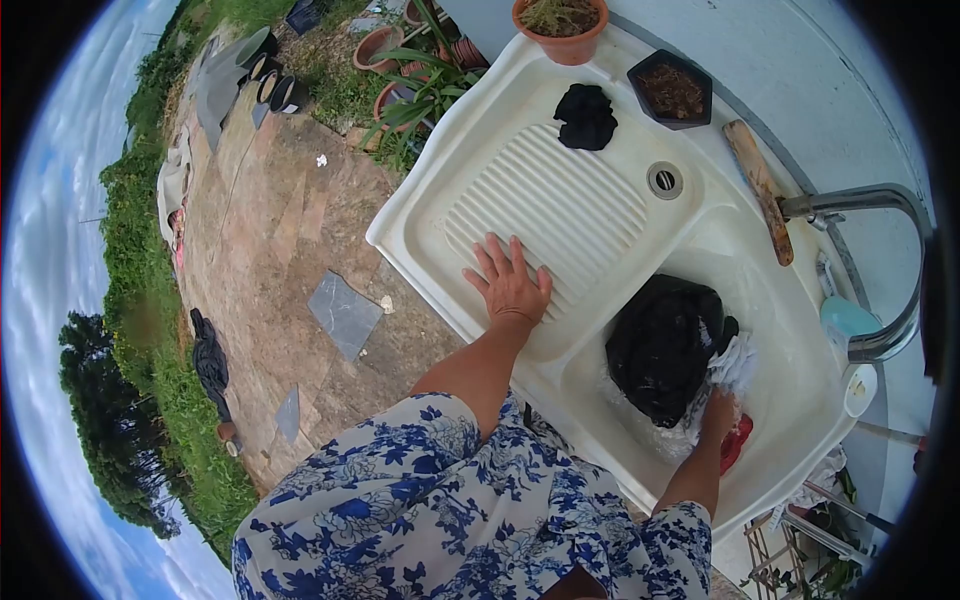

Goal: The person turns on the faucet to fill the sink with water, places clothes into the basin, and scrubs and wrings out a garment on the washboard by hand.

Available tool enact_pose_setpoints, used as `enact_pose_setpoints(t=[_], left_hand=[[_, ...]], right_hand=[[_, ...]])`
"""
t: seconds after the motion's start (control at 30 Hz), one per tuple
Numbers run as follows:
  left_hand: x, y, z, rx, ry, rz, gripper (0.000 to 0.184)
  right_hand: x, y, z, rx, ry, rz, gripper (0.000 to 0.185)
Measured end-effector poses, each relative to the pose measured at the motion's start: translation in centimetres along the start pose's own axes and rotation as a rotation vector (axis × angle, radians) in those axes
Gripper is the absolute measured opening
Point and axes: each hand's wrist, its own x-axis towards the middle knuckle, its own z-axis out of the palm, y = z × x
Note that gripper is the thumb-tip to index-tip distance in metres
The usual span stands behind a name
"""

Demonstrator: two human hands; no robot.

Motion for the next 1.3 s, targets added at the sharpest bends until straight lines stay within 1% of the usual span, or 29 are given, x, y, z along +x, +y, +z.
enact_pose_setpoints(t=[0.03, 0.07, 0.13, 0.17, 0.23, 0.27, 0.33, 0.37, 0.43, 0.47, 0.53, 0.6, 0.67, 0.7, 0.73, 0.8, 0.83, 0.87, 0.9, 0.93, 1.0, 1.07, 1.1, 1.13, 1.17, 1.2, 1.23, 1.3], left_hand=[[0.0, -0.1, 0.1, -0.007, -0.003, 0.007, 0.066], [-0.1, -0.3, 0.1, -0.011, -0.008, 0.012, 0.067], [0.1, -0.4, -0.1, -0.023, -0.018, -0.001, 0.067], [0.0, -0.3, -0.2, -0.034, -0.032, -0.008, 0.067], [0.0, -0.4, -0.1, -0.046, -0.044, -0.011, 0.068], [0.0, -0.4, -0.2, -0.047, -0.056, -0.01, 0.068], [0.2, -0.4, -0.4, -0.069, -0.058, -0.009, 0.068], [0.1, -0.4, -0.6, -0.078, -0.068, -0.017, 0.068], [0.1, -0.6, -0.8, -0.102, -0.091, -0.021, 0.068], [0.2, -0.6, -0.9, -0.112, -0.113, -0.021, 0.069], [0.5, -0.6, -0.9, -0.143, -0.119, -0.013, 0.071], [0.4, -1.5, -0.8, -0.165, -0.157, 0.023, 0.072], [0.6, -1.1, -0.2, -0.112, -0.117, -0.001, 0.076], [0.9, -0.5, -1.5, -0.079, -0.242, -0.016, 0.077], [1.5, -0.1, -3.5, -0.033, -0.363, -0.024, 0.078], [2.4, 0.2, -6.2, -0.262, -0.445, -0.015, 0.076], [3.6, 0.0, -5.8, -0.264, -0.465, 0.044, 0.076], [4.8, -0.4, -5.1, -0.66, -0.443, 0.152, 0.076], [5.5, -0.4, -4.6, -1.056, -0.418, 0.241, 0.077], [5.8, 0.2, -5.5, -1.051, -0.438, 0.259, 0.077], [6.3, 2.1, -10.2, -1.281, -0.742, 0.074, 0.07], [7.8, 3.9, -13.2, -1.509, -1.017, -0.142, 0.066], [8.8, 4.1, -12.8, -1.512, -1.012, -0.142, 0.066], [9.8, 4.1, -12.2, -1.687, -1.293, -0.222, 0.06], [10.9, 3.8, -11.2, -1.85, -1.579, -0.311, 0.055], [12.2, 3.2, -9.3, -1.95, -1.601, -0.281, 0.046], [13.2, 2.4, -8.9, -1.953, -1.589, -0.276, 0.046], [15.4, 0.5, -8.0, -1.731, -1.333, -0.113, 0.047]], right_hand=[[0.2, -0.1, -0.4, -0.164, -0.19, 0.119, 0.046], [0.3, 0.6, 0.2, -0.171, -0.19, 0.115, 0.046], [0.1, 0.6, 0.1, 1.409, -0.055, 0.369, 0.049], [-0.4, 1.2, -0.3, 1.401, -0.05, 0.366, 0.049], [-4.3, -1.8, -7.2, 1.922, 0.018, 0.624, 0.049], [-5.3, -1.7, -9.3, 1.92, 0.032, 0.617, 0.049], [-7.5, -1.7, -12.7, 2.059, 0.052, 0.466, 0.05], [-8.5, -1.8, -14.5, 2.052, 0.064, 0.457, 0.05], [-10.8, -2.3, -17.9, 2.047, 0.204, 0.35, 0.05], [-11.7, -2.7, -19.5, 2.043, 0.22, 0.344, 0.05], [-14.1, -3.8, -23.0, 2.046, 0.436, 0.242, 0.049], [-16.7, -6.4, -26.8, 2.044, 0.547, 0.171, 0.047], [-19.1, -10.4, -30.1, 1.998, 0.775, 0.241, 0.045], [-19.9, -9.3, -30.2, 2.011, 0.786, 0.116, 0.043], [-20.4, -9.6, -30.4, 1.963, 0.874, 0.002, 0.041], [-21.8, -15.1, -32.1, 1.946, 1.026, 0.017, 0.043], [-22.1, -16.3, -32.0, 2.014, 0.958, -0.092, 0.044], [-22.5, -18.0, -32.0, 2.074, 0.703, -0.392, 0.044], [-22.2, -20.6, -32.1, 2.069, 0.828, -0.323, 0.043], [-21.4, -23.6, -32.0, 2.062, 0.941, -0.252, 0.042], [-20.0, -29.2, -31.8, 2.132, 0.949, -0.133, 0.038], [-18.2, -33.6, -30.2, 2.237, 0.676, -0.216, 0.034], [-16.6, -34.7, -28.2, 2.266, 0.5, -0.363, 0.029], [-15.2, -35.8, -26.5, 2.343, 0.372, -0.32, 0.024], [-12.7, -36.2, -23.6, 2.322, 0.312, -0.316, 0.019], [-11.1, -36.7, -21.2, 2.182, 0.254, -0.372, 0.018], [-10.0, -37.1, -19.1, 1.986, 0.193, -0.292, 0.025], [-8.4, -37.5, -16.4, 1.476, 0.162, -0.138, 0.037]])
